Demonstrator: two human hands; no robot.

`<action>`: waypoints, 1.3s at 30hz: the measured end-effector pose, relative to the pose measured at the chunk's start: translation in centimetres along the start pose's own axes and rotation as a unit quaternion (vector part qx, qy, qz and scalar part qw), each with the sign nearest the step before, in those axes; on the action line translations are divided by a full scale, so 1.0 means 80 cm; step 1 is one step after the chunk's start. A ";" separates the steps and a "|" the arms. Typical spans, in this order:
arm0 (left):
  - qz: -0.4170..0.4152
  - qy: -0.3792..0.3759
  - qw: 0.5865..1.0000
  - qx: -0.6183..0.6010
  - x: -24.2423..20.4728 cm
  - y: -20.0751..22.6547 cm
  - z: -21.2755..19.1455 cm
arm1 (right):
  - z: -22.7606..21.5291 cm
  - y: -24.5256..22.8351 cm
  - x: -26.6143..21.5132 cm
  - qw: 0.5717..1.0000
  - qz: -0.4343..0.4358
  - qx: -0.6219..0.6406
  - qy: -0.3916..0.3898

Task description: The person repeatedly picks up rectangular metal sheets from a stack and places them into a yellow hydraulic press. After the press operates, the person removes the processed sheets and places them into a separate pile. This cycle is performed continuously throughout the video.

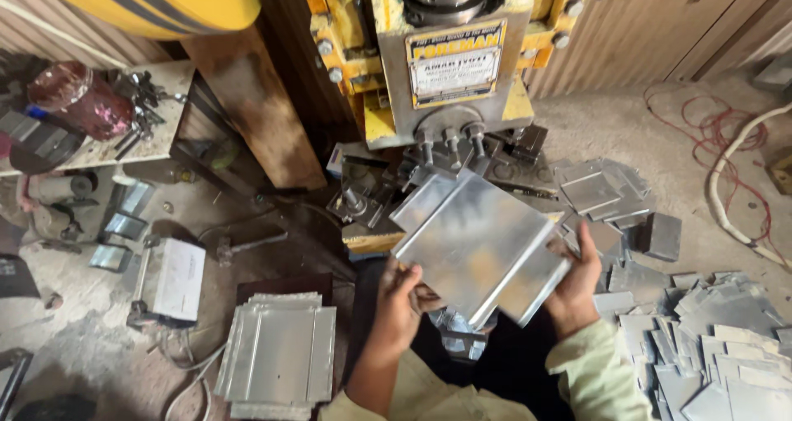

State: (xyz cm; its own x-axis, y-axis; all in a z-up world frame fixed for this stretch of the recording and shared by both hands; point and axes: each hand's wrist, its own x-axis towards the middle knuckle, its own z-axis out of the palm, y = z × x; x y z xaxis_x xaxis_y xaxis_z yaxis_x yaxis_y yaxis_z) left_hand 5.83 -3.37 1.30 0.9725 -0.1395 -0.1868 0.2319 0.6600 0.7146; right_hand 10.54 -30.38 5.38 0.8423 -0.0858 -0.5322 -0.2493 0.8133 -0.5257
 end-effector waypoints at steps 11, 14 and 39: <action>0.016 0.000 0.998 -0.060 0.050 -0.022 0.021 | -0.017 0.033 -0.014 0.973 -0.166 -0.097 -0.125; 0.016 -0.003 0.999 -0.049 0.056 -0.021 0.029 | -0.012 0.029 -0.002 0.975 -0.169 -0.093 -0.109; -0.002 0.051 0.995 -0.083 0.062 -0.028 0.029 | -0.009 0.023 0.000 0.983 -0.134 -0.051 -0.111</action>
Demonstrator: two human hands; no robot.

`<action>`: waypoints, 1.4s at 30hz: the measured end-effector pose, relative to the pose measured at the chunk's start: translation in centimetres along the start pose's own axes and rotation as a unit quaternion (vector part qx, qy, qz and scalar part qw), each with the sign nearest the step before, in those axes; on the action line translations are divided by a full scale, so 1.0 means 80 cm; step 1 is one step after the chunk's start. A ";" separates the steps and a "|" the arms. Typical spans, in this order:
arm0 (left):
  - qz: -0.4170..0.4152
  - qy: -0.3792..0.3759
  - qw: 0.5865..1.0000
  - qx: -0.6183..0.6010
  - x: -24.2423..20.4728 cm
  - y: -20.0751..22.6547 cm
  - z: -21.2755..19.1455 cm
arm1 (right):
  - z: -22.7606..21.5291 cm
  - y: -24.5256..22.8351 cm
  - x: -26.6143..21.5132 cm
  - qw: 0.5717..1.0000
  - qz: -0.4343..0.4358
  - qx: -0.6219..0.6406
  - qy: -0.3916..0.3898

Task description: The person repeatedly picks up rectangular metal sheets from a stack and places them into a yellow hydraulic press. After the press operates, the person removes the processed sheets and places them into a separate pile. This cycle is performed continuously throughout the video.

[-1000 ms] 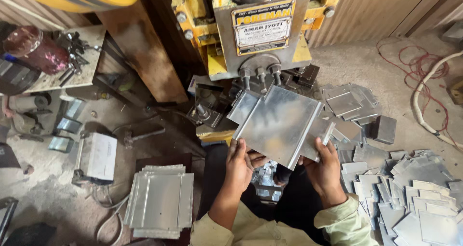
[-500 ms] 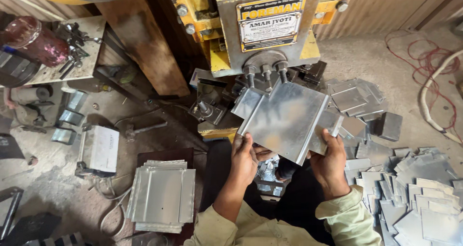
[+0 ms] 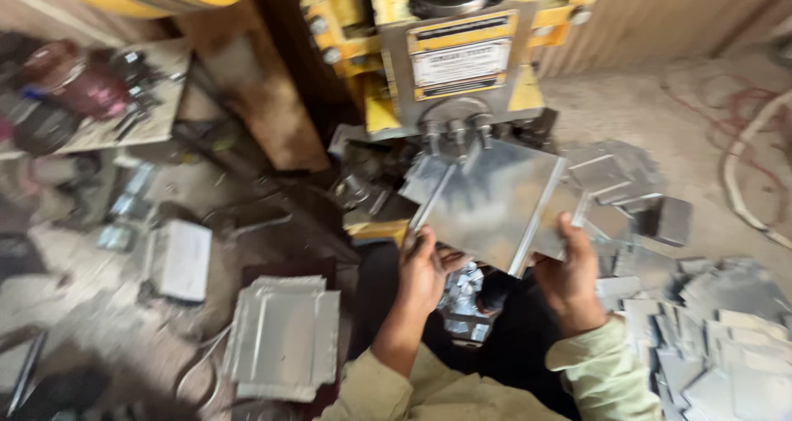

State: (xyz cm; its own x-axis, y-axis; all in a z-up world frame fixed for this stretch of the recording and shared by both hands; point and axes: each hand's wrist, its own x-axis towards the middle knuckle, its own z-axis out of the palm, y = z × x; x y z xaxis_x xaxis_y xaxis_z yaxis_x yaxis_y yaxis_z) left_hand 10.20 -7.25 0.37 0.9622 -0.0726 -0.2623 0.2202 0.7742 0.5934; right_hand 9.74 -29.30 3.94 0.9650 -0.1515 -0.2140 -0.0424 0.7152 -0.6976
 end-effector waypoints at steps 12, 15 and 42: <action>0.026 -0.019 0.995 0.089 -0.081 0.002 -0.038 | -0.042 -0.028 -0.061 0.995 0.071 0.012 0.075; 0.112 -0.038 0.976 0.183 -0.081 0.007 -0.060 | -0.060 -0.031 -0.063 0.992 0.109 -0.024 0.050; 0.151 0.193 0.893 0.378 -0.090 0.092 -0.242 | -0.290 -0.032 0.083 0.976 -0.083 -0.049 0.194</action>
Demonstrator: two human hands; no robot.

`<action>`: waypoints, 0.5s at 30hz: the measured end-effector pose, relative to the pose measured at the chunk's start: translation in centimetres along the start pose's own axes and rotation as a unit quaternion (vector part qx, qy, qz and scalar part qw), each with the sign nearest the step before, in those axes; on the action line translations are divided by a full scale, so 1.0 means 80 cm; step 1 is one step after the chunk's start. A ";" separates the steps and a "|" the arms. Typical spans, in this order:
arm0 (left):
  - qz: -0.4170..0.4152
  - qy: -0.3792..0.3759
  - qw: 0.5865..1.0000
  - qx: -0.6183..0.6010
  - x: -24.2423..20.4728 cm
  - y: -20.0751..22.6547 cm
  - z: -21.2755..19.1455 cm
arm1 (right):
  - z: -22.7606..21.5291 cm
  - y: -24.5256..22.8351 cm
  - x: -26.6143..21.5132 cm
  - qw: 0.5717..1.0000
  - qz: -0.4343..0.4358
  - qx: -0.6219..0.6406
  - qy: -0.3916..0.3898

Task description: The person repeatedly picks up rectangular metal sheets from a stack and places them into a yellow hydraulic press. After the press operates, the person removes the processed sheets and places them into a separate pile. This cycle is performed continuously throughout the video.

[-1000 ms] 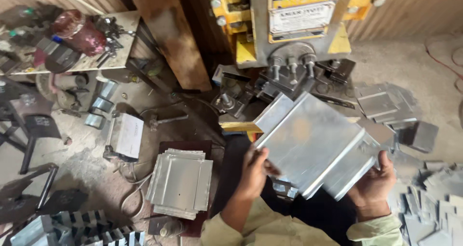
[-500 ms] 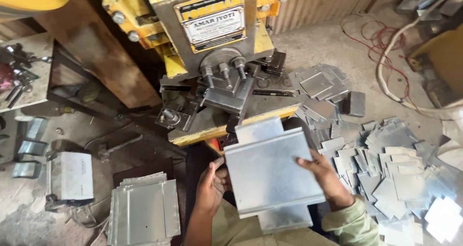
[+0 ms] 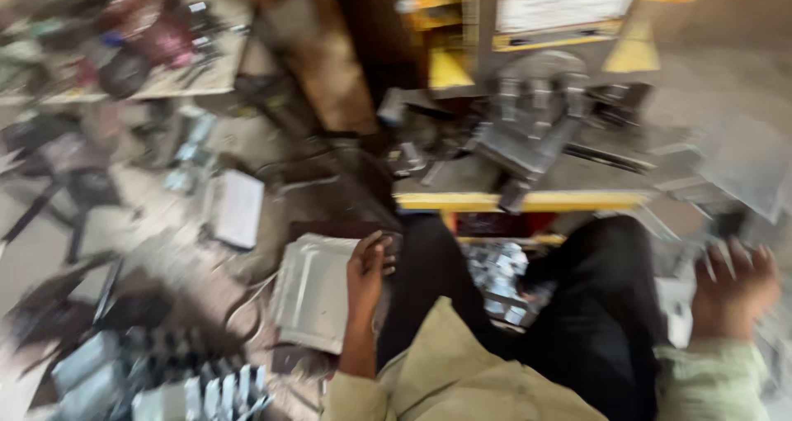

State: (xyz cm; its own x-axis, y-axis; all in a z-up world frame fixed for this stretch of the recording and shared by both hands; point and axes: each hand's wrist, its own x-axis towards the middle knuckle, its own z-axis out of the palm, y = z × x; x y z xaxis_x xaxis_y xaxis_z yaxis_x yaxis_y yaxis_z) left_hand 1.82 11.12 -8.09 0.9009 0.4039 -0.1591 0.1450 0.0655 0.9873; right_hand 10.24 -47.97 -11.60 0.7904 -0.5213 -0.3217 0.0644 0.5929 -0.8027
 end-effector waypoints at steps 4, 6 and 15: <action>0.072 0.122 0.904 0.403 0.007 -0.061 -0.048 | 0.001 0.039 -0.044 0.998 0.014 0.022 -0.063; 0.018 0.082 0.841 0.535 0.012 -0.067 -0.049 | 0.016 0.042 -0.037 0.996 0.003 0.035 -0.087; 0.042 0.020 0.718 0.694 -0.008 -0.101 -0.045 | 0.094 0.069 -0.099 0.992 0.062 -0.021 -0.106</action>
State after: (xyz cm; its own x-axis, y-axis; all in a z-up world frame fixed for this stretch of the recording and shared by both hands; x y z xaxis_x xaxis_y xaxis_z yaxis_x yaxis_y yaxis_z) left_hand -1.40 13.60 -15.98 0.9218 0.3811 -0.0716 0.3843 -0.9225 0.0374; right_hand 8.91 -35.97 -9.70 0.9009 -0.3033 -0.3104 -0.0635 0.6155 -0.7856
